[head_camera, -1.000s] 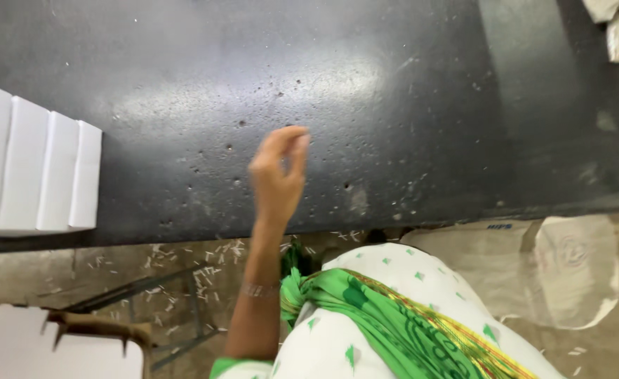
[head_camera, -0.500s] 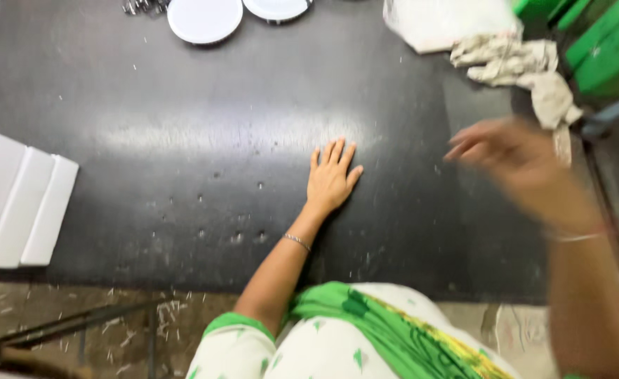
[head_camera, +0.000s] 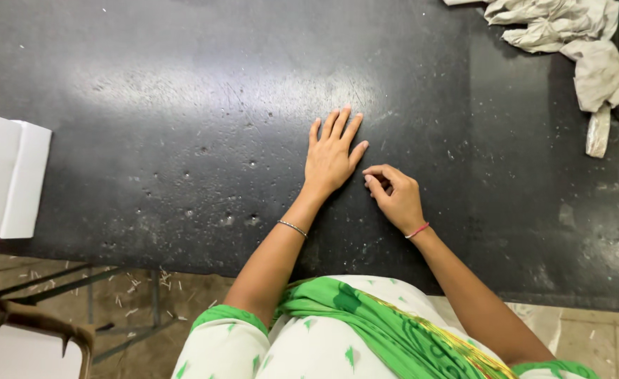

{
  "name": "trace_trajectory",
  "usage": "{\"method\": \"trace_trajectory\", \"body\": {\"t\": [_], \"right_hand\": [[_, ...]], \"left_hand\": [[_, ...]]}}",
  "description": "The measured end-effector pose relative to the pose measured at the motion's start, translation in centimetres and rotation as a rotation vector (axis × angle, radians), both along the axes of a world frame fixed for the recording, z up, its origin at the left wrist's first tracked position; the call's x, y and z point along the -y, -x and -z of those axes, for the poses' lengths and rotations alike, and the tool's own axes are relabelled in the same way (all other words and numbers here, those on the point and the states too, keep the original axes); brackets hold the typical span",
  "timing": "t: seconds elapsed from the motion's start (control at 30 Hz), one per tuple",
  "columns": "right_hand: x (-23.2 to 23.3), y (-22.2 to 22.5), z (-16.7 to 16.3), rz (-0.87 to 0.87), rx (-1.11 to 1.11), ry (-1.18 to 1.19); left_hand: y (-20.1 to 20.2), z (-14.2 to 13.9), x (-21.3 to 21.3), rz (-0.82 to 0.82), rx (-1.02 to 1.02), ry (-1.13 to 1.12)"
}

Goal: The person folds a cardboard outer box flat, inserts a white inner box into it, places a plastic-wrapped round LED light fixture inside, closes the box, and sets the packed box on a stack at the side of the table, repeating the packing cycle.

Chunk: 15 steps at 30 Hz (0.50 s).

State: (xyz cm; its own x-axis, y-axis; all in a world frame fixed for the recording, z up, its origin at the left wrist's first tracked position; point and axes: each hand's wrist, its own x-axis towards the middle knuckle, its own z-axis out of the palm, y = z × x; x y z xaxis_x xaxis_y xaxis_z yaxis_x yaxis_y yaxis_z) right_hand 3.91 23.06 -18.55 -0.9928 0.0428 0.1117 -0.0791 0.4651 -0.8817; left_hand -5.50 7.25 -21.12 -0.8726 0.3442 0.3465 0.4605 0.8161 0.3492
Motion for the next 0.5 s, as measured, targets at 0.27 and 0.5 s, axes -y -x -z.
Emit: {"method": "trace_trajectory", "body": {"t": [0.27,0.5], "right_hand": [[0.13,0.01,-0.64,-0.013,-0.018,0.005],[0.28,-0.23,-0.12,0.018,-0.005,0.017]], "left_hand": [[-0.16,0.10,0.00,-0.013,-0.001,-0.057],[0.00,0.11,0.13,0.000,-0.003,-0.069]]}}
